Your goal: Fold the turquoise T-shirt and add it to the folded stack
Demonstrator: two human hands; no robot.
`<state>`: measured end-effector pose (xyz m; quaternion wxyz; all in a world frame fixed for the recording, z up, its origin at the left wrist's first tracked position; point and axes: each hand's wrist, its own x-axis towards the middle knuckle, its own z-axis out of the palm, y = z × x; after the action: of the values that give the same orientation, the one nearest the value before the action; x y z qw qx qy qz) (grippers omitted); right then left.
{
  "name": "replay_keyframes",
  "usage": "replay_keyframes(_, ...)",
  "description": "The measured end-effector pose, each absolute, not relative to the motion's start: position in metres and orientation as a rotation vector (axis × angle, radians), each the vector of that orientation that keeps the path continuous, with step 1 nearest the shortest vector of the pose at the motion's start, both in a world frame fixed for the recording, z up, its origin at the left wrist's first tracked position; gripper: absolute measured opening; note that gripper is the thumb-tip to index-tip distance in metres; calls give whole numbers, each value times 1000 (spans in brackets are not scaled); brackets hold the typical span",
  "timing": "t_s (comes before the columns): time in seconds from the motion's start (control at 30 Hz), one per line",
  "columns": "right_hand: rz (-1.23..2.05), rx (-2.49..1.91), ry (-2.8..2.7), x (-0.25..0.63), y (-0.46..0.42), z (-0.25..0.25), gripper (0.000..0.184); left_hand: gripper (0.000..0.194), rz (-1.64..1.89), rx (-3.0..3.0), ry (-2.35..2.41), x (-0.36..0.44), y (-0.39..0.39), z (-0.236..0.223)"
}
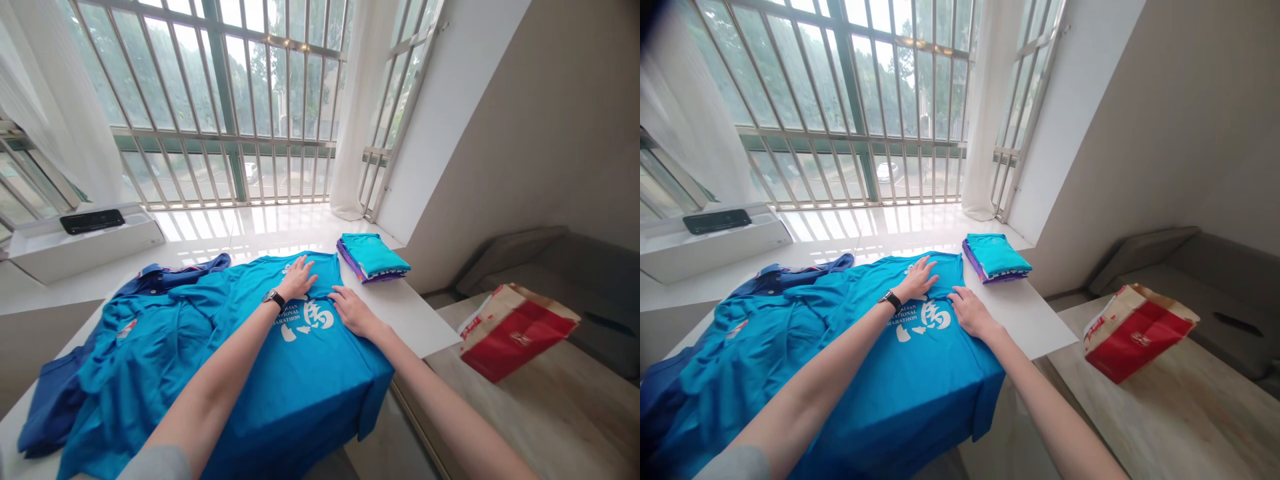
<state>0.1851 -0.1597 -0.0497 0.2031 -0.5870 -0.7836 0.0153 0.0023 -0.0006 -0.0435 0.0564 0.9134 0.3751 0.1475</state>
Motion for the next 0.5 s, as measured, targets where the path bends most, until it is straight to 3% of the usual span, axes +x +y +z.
replay_keyframes(0.2,46,-1740,-2092,171,-124,-48,38,65,323,2625,1497,-60,-28,-45)
replay_keyframes(0.5,197,-2140,-2052,149,-68,-61,65,68,294,2580,1582,-68,-32,-55)
